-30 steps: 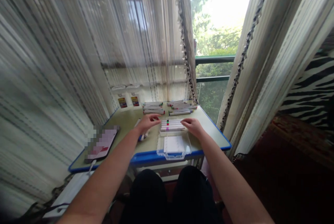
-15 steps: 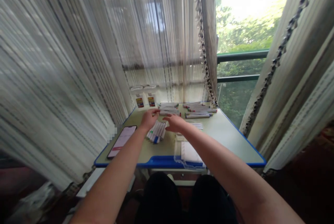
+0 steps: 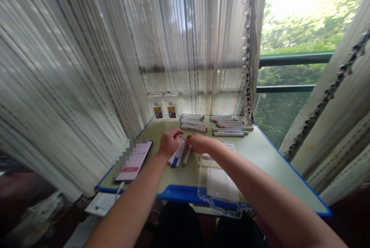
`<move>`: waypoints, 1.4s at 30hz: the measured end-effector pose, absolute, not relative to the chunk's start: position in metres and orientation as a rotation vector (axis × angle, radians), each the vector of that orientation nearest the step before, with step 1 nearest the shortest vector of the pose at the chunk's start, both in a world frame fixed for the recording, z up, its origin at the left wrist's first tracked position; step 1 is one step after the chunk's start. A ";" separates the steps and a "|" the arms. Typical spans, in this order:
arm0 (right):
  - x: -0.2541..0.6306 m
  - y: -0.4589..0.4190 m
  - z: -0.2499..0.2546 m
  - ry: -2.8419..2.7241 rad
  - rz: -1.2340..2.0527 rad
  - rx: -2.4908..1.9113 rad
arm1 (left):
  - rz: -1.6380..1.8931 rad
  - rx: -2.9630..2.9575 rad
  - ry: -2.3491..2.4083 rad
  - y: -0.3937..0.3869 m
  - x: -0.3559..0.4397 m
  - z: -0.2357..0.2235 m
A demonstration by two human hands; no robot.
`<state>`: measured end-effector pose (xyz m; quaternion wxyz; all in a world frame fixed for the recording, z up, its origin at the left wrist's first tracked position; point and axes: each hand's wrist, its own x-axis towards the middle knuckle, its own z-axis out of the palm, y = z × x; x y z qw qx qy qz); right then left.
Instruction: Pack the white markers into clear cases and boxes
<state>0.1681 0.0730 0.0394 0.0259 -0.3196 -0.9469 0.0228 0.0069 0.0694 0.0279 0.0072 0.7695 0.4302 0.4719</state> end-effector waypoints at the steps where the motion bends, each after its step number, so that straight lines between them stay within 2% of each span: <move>1: 0.168 0.074 0.039 -2.929 0.080 -0.979 | 1.491 2.383 1.366 0.068 0.007 0.028; 10: 0.201 0.061 0.047 -2.605 0.095 -1.168 | 1.270 2.497 1.210 0.056 0.013 0.028; 14: 0.231 0.039 0.050 -2.338 -0.057 -1.307 | 1.161 2.594 1.125 0.047 0.020 0.031; 21: 0.250 -0.010 0.043 -2.293 -0.290 -1.254 | 0.935 2.841 0.932 0.042 0.035 0.024; 27: 0.286 -0.017 0.011 -1.917 -0.119 -1.241 | 0.939 2.799 0.871 0.040 0.051 0.022; 31: 0.295 -0.011 0.001 -1.905 -0.015 -1.248 | 0.914 2.781 0.811 0.041 0.055 0.023; 38: 0.293 -0.007 -0.003 -1.909 -0.036 -1.276 | 1.002 2.720 0.868 0.040 0.058 0.036; 42: 0.297 -0.008 -0.003 -1.800 -0.176 -1.176 | 0.731 2.683 0.814 0.042 0.075 0.063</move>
